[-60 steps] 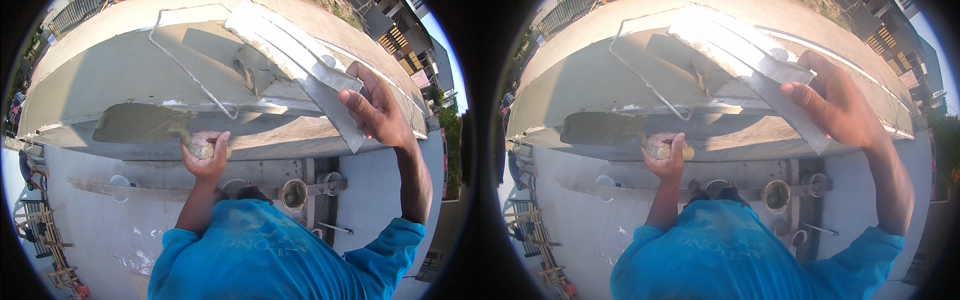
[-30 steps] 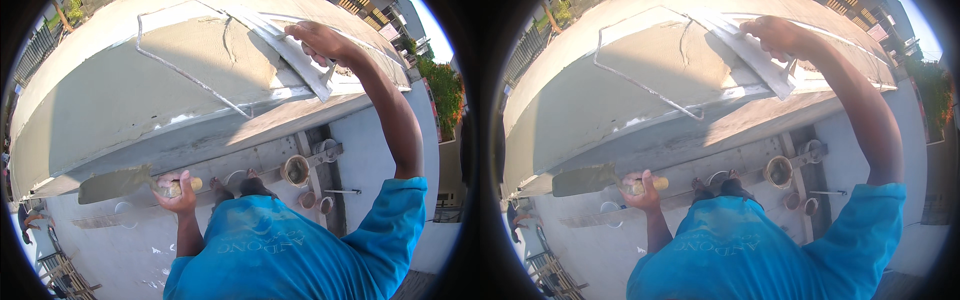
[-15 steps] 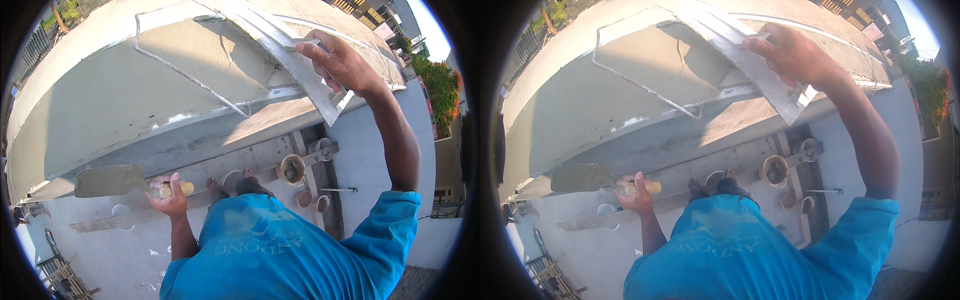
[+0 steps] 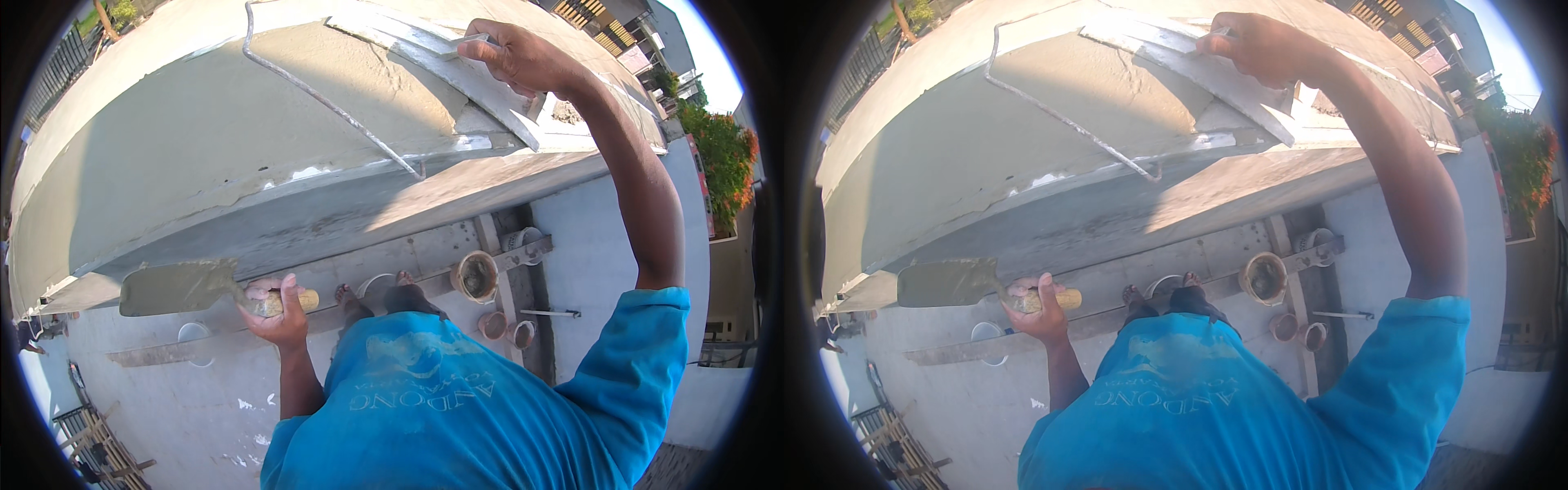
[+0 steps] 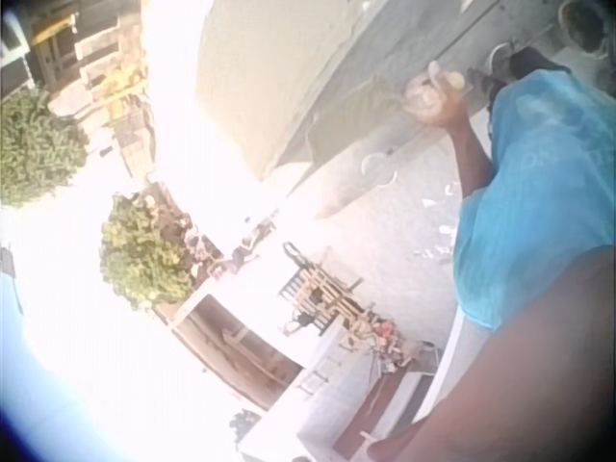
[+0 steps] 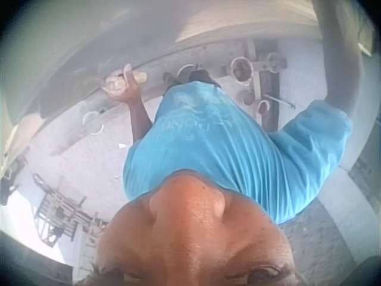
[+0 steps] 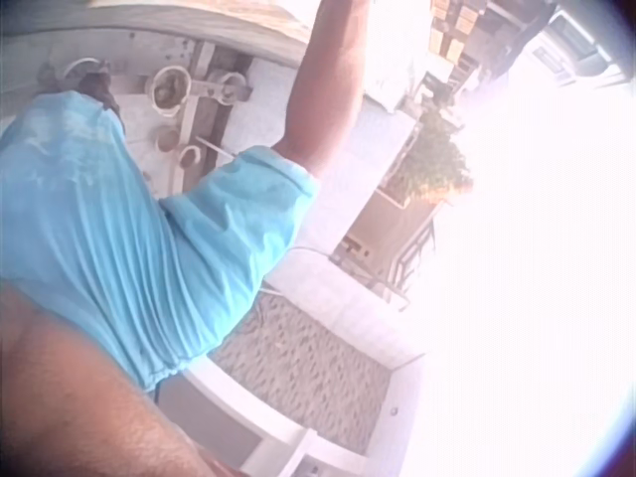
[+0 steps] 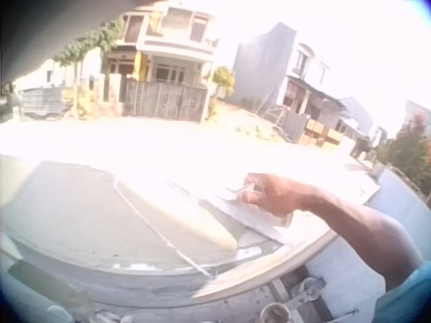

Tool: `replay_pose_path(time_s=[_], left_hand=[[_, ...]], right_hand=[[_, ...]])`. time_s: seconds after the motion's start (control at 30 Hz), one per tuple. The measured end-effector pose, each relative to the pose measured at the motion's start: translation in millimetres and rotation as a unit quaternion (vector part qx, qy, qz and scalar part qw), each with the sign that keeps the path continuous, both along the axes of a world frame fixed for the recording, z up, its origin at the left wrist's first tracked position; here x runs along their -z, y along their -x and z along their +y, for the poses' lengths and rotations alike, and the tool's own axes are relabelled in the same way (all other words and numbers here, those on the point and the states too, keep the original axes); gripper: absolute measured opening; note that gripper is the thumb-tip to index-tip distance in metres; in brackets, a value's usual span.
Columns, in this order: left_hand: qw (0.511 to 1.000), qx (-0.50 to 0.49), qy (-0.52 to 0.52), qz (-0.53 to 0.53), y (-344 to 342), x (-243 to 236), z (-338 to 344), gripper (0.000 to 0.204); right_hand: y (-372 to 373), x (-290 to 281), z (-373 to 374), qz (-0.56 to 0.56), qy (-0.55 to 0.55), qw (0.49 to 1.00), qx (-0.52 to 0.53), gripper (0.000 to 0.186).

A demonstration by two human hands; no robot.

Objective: The person scoops wet cement from a bucket with a trowel and spreads it onto a curved rooftop surface. They repeatedly smooth the cement with a large flat trowel, working along the edge and across the surface to create an even layer.

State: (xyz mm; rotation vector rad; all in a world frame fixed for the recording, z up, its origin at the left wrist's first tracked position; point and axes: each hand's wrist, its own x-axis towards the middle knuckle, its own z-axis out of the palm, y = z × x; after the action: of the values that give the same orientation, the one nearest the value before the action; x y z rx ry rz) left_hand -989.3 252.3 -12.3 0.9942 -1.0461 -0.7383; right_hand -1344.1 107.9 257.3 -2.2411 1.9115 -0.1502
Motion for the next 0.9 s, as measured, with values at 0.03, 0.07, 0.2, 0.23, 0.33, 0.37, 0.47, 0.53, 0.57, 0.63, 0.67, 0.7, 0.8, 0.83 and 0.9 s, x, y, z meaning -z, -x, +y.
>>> replay_pose_path(time_s=[0.03,0.07,0.2,0.23,0.33,0.37,0.47,0.53,0.57,0.63,0.67,0.7,0.8,0.83,0.9], left_hand=[[1.000,-0.001,-0.001,-0.003,-1.1,-1.3,0.5,0.043],[1.000,-0.004,-0.003,-0.007,-1.1,-2.4,1.4,0.043],[1.000,-0.011,-0.018,-0.017,-2.8,-3.4,5.1,0.043],[0.999,-0.013,-0.023,-0.021,-3.4,-3.0,6.2,0.043],[0.998,-0.029,-0.051,-0.011,-6.2,-1.8,11.9,0.043],[0.998,-0.035,-0.060,0.000,-6.0,-0.7,12.3,0.043],[0.997,-0.034,-0.066,0.029,-11.8,9.3,13.7,0.043],[0.996,-0.037,-0.080,0.024,-13.3,8.7,12.0,0.044],[0.995,-0.032,-0.089,0.019,-13.8,8.2,11.3,0.044],[0.996,-0.027,-0.088,0.015,-12.3,2.6,10.4,0.044],[0.996,-0.023,-0.088,0.015,-11.6,1.4,9.6,0.043],[0.997,-0.016,-0.070,0.012,-11.2,1.8,9.2,0.043],[0.999,0.005,-0.033,0.013,-5.8,4.8,8.3,0.043],[0.999,0.009,-0.032,0.012,-4.4,4.0,9.1,0.043],[0.999,0.018,-0.032,0.015,-2.9,4.2,10.2,0.043]], right_hand=[[4.2,-3.9,-5.4,0.001,-0.021,1.000,-0.021,0.058],[3.2,-3.3,-7.2,-0.019,-0.033,0.999,-0.012,0.058],[25.4,-2.3,-13.7,-0.122,-0.096,0.984,0.082,0.053],[30.6,-1.8,-13.6,-0.102,-0.092,0.984,0.117,0.049],[48.6,0.3,-9.2,-0.105,-0.081,0.972,0.195,0.044],[52.3,-4.7,-2.7,-0.145,-0.076,0.964,0.209,0.045],[38.0,-17.9,20.1,-0.303,-0.050,0.919,0.249,0.043],[14.8,-18.7,33.2,-0.437,-0.033,0.876,0.200,0.046],[3.2,-21.3,36.4,-0.458,-0.058,0.873,0.160,0.044],[-28.8,-14.0,35.3,-0.477,-0.083,0.862,0.151,0.043],[-42.1,-10.0,34.5,-0.485,-0.094,0.857,0.148,0.043],[-50.4,-6.1,32.8,-0.482,-0.100,0.860,0.138,0.044],[-63.9,-1.8,26.3,-0.480,-0.144,0.853,0.143,0.042],[-64.2,-3.5,19.2,-0.489,-0.176,0.838,0.168,0.038],[-72.8,-7.5,14.5,-0.464,-0.201,0.841,0.191,0.036]])
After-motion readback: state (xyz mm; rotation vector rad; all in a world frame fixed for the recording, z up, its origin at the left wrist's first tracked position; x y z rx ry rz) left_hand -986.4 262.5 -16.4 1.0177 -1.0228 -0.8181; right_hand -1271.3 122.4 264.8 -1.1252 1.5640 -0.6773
